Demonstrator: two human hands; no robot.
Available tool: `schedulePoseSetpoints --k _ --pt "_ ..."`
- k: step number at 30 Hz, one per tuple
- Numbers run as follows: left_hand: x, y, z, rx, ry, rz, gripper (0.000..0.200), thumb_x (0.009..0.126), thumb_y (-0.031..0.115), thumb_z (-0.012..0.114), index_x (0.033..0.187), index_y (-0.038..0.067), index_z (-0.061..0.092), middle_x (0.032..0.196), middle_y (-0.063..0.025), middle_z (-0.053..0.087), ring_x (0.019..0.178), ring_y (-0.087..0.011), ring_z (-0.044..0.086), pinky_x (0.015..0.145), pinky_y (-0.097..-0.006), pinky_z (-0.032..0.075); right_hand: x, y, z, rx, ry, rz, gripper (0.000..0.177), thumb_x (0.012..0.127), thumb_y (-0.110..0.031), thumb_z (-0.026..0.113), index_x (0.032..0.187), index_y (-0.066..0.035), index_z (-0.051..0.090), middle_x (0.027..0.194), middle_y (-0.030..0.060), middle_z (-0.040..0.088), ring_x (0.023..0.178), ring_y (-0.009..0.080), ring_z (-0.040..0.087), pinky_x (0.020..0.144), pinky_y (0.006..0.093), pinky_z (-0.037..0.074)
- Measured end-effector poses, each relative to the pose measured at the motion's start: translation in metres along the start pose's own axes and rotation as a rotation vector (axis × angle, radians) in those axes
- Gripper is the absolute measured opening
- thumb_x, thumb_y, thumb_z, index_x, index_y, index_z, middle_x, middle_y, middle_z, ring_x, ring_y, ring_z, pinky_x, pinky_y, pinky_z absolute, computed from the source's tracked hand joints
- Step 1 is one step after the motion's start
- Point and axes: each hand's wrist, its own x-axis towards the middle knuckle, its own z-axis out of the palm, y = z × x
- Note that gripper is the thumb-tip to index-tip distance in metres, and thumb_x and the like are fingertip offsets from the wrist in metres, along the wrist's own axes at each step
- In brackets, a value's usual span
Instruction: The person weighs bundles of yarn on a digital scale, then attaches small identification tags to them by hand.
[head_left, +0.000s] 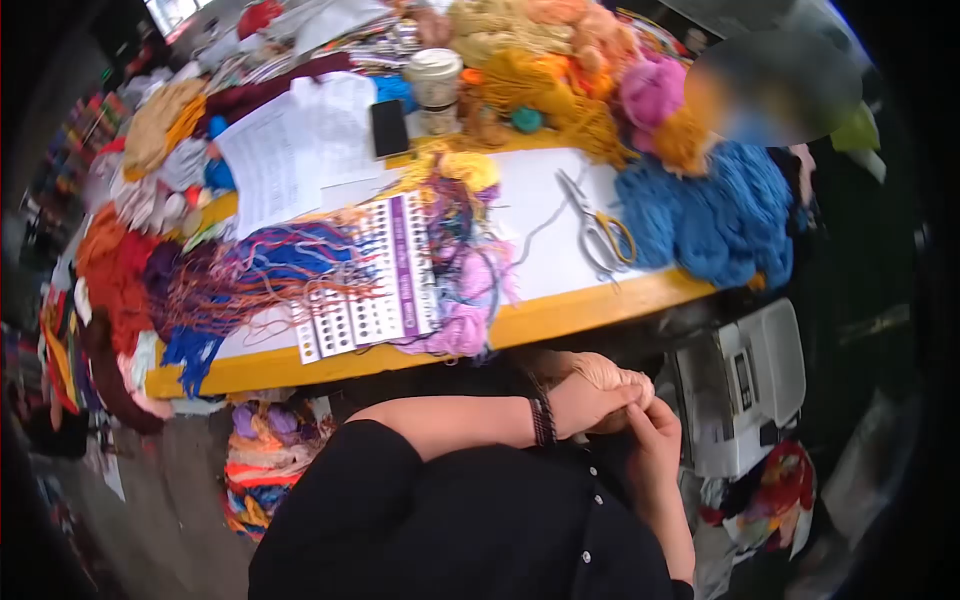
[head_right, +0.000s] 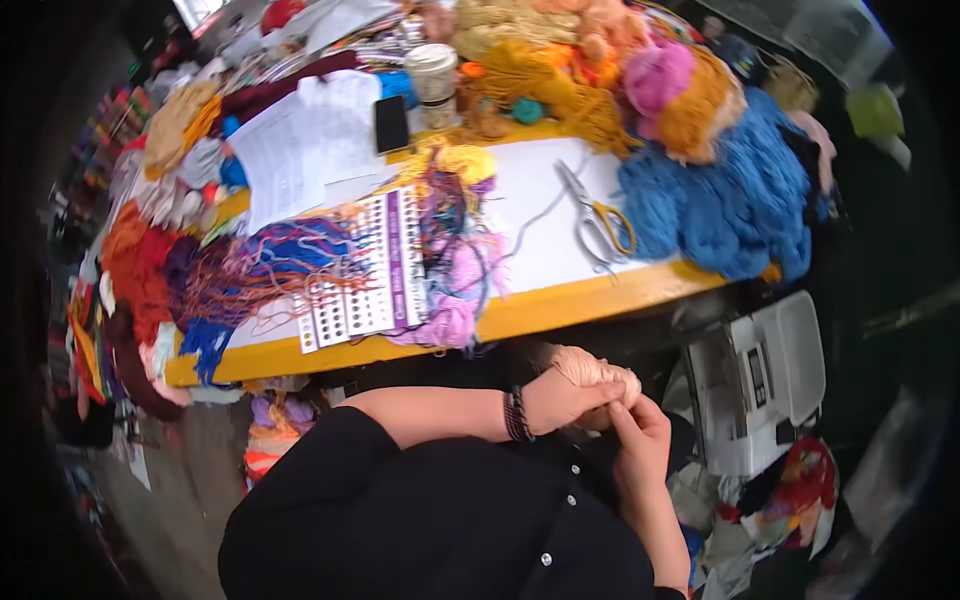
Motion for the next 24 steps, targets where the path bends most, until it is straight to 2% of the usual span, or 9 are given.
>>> schedulePoseSetpoints --k 2,6,9,13,15,16,18,22,24 --pt "-0.009 0.017 -0.003 -0.165 0.035 -0.075 0.026 0.098 0.013 0.046 0.075 0.003 0.053 0.065 0.0044 0.043 0.056 -0.0057 0.037 0.052 -0.0207 0.033 0.007 0.003 0.01 0.009 -0.012 0.002 0.015 0.091 -0.006 0.058 0.102 0.003 0.063 0.098 0.0054 0.066 0.089 0.0109 0.06 0.082 0.0238 0.045" --pt "-0.021 0.023 -0.021 -0.107 0.08 0.12 0.025 0.098 0.013 0.047 0.076 0.002 0.055 0.078 0.0024 0.048 0.07 -0.005 0.039 0.063 -0.0189 0.035 0.017 0.006 0.033 0.001 -0.032 -0.01 0.014 0.092 -0.006 0.057 0.1 0.003 0.063 0.094 0.005 0.066 0.085 0.0098 0.06 0.079 0.0225 0.045" --pt "-0.035 0.036 -0.036 -0.072 0.176 0.15 0.026 0.095 0.01 0.047 0.072 0.0 0.054 0.074 0.0021 0.051 0.067 -0.0056 0.04 0.06 -0.0194 0.036 0.028 0.007 0.053 -0.073 -0.04 0.0 0.013 0.092 -0.007 0.058 0.097 0.003 0.064 0.091 0.0046 0.067 0.082 0.0088 0.06 0.077 0.0221 0.045" --pt "-0.039 0.043 -0.055 0.009 0.179 0.141 0.023 0.094 0.008 0.047 0.075 -0.001 0.056 0.071 0.0015 0.051 0.064 -0.0055 0.041 0.059 -0.0202 0.036 0.038 0.012 0.065 -0.157 -0.029 -0.01 0.014 0.092 -0.008 0.058 0.097 0.003 0.065 0.087 0.0051 0.068 0.078 0.0089 0.061 0.073 0.0225 0.046" --pt "-0.036 0.034 -0.058 0.052 0.294 0.291 0.022 0.094 0.006 0.049 0.073 -0.001 0.056 0.069 0.0011 0.051 0.064 -0.0048 0.042 0.058 -0.0205 0.037 0.042 0.011 0.072 -0.177 -0.028 -0.01 0.014 0.092 -0.008 0.058 0.097 0.003 0.065 0.088 0.0054 0.068 0.079 0.0094 0.061 0.074 0.0229 0.047" --pt "-0.037 0.031 -0.059 0.047 0.3 0.296 0.022 0.094 0.006 0.049 0.073 -0.001 0.056 0.069 0.0011 0.051 0.064 -0.0048 0.042 0.058 -0.0205 0.037 0.042 0.01 0.079 -0.085 0.012 0.012 0.013 0.092 -0.008 0.058 0.097 0.003 0.064 0.089 0.0057 0.068 0.08 0.0099 0.062 0.075 0.0234 0.048" --pt "-0.039 0.035 -0.057 0.049 0.512 0.132 0.022 0.093 0.004 0.051 0.072 -0.003 0.057 0.069 0.0005 0.052 0.065 -0.0052 0.043 0.058 -0.0213 0.04 0.045 0.007 0.086 -0.004 0.046 0.038 0.013 0.092 -0.008 0.058 0.097 0.003 0.064 0.09 0.006 0.068 0.081 0.0105 0.063 0.076 0.0238 0.048" --pt "-0.04 0.03 -0.073 -0.056 0.37 0.249 0.021 0.092 0.004 0.053 0.073 -0.004 0.059 0.066 0.0001 0.053 0.065 -0.0062 0.044 0.059 -0.0218 0.042 0.05 0.011 0.083 -0.004 0.057 0.048 0.013 0.092 -0.007 0.059 0.097 0.003 0.064 0.092 0.0063 0.068 0.082 0.011 0.064 0.076 0.0241 0.049" --pt "-0.043 0.042 -0.077 -0.05 0.238 0.136 0.019 0.091 0.004 0.054 0.076 -0.005 0.06 0.065 -0.002 0.054 0.065 -0.0074 0.045 0.061 -0.0231 0.043 0.051 0.012 0.082 -0.053 0.021 0.038 0.012 0.092 -0.007 0.059 0.097 0.003 0.064 0.092 0.0063 0.068 0.081 0.0108 0.064 0.075 0.0238 0.049"
